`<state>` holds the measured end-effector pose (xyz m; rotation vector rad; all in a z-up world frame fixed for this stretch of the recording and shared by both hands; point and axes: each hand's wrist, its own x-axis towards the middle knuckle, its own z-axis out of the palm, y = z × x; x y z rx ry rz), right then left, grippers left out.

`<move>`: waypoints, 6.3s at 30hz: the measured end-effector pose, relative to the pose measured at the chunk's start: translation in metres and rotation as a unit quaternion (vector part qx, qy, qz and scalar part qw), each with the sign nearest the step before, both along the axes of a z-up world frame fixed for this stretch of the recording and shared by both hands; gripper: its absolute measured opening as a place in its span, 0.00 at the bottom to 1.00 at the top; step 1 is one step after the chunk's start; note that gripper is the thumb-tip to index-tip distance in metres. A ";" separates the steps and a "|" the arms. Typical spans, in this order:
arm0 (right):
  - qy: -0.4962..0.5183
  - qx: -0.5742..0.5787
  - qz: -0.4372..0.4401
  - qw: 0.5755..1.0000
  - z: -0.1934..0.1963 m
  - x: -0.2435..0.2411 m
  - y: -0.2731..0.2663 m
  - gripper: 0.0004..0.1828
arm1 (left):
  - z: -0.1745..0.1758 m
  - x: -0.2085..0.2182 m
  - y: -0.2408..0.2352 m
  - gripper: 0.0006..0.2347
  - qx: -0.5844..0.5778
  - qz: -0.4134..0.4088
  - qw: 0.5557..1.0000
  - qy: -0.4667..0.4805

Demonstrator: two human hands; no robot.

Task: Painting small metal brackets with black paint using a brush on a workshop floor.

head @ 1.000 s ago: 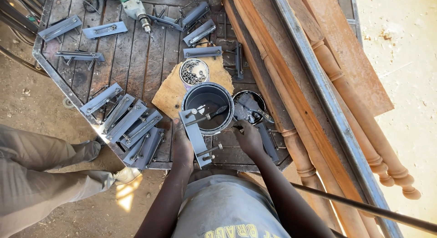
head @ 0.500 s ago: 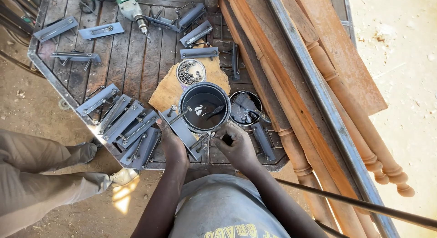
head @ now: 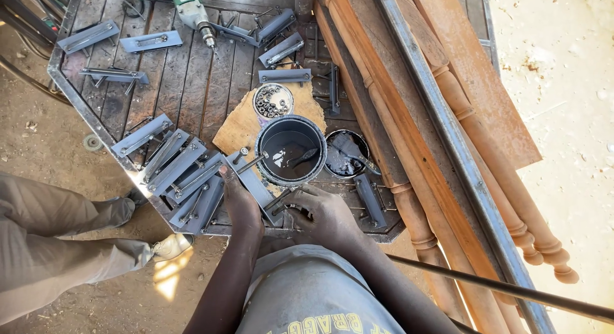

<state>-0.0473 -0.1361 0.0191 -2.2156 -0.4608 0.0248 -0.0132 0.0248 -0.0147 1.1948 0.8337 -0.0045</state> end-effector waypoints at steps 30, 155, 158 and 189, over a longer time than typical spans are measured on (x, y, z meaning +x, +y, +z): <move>0.022 -0.037 -0.056 0.997 0.031 0.000 0.010 0.09 | 0.116 0.027 -0.025 0.39 0.074 -0.131 0.988 0.011; 0.016 -0.119 -0.249 0.961 0.010 -0.025 0.015 0.15 | 0.057 0.033 -0.011 0.32 -0.012 -0.236 0.966 0.108; -0.045 -0.075 -0.255 0.963 0.034 -0.002 0.016 0.07 | 0.096 0.027 -0.013 0.37 0.053 -0.362 0.929 0.063; 0.137 -0.083 -0.183 0.970 0.015 0.118 0.014 0.14 | -0.093 0.195 0.173 0.33 0.390 -0.351 0.848 0.078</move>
